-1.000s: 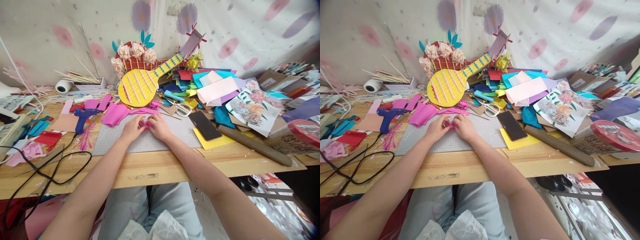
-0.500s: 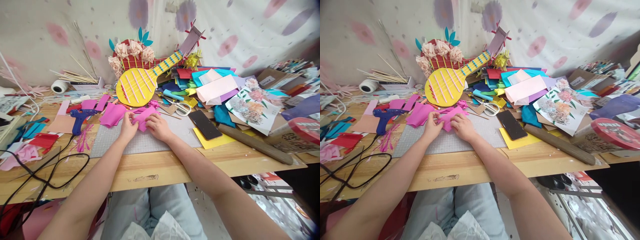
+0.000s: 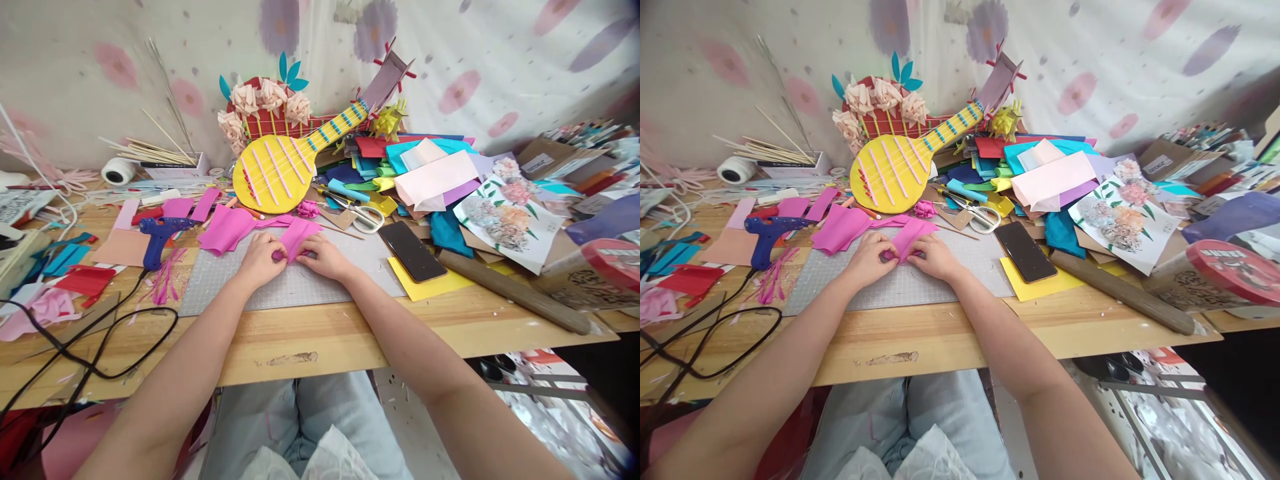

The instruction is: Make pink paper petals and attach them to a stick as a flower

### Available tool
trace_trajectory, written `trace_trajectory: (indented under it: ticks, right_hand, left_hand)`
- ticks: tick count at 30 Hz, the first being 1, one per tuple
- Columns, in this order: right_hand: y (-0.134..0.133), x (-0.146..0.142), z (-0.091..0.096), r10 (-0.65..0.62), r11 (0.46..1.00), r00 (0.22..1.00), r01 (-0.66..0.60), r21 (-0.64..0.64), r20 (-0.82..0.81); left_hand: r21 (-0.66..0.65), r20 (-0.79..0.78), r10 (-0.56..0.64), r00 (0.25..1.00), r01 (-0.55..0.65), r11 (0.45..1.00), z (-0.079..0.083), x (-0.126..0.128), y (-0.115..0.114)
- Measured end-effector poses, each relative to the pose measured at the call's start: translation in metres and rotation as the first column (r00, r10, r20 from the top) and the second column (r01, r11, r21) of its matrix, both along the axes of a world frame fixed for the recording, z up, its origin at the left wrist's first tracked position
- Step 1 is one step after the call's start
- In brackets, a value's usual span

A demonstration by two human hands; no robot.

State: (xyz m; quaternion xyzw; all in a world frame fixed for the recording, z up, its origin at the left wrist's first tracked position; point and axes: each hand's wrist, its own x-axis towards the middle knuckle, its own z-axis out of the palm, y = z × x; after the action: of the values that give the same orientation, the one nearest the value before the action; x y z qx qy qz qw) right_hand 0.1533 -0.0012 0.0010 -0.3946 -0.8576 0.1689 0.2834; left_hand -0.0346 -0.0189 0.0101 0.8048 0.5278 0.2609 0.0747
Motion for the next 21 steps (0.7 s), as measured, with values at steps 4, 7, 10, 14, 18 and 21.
trace_trajectory:
  ticks: [4,7,10,14,18,21]
  right_hand:
    - [0.002,-0.007,-0.003,-0.083,0.996,0.997,0.082,-0.039,-0.002]
    - [0.001,-0.012,-0.004,-0.173,0.984,0.985,0.173,-0.030,0.011]
    - [0.000,-0.016,-0.006,-0.231,0.972,0.973,0.231,-0.035,0.009]
    - [0.001,-0.019,-0.007,-0.273,0.961,0.962,0.273,-0.033,0.009]
    - [0.001,-0.019,-0.006,-0.292,0.954,0.956,0.294,-0.058,0.037]
    - [0.001,-0.020,-0.006,-0.300,0.952,0.953,0.302,-0.053,0.050]
  left_hand:
    - [-0.032,-0.024,0.040,0.999,-0.041,0.999,-0.001,0.000,0.001]
    - [-0.038,-0.025,0.061,0.998,-0.062,0.997,-0.002,0.001,0.001]
    - [-0.056,-0.022,0.068,0.997,-0.069,0.996,-0.002,0.001,0.002]
    - [-0.061,-0.023,0.078,0.997,-0.080,0.995,-0.003,0.000,0.004]
    - [-0.059,-0.021,0.078,0.997,-0.079,0.995,-0.004,0.000,0.005]
    - [-0.044,-0.012,0.092,0.996,-0.093,0.995,-0.006,0.000,0.006]
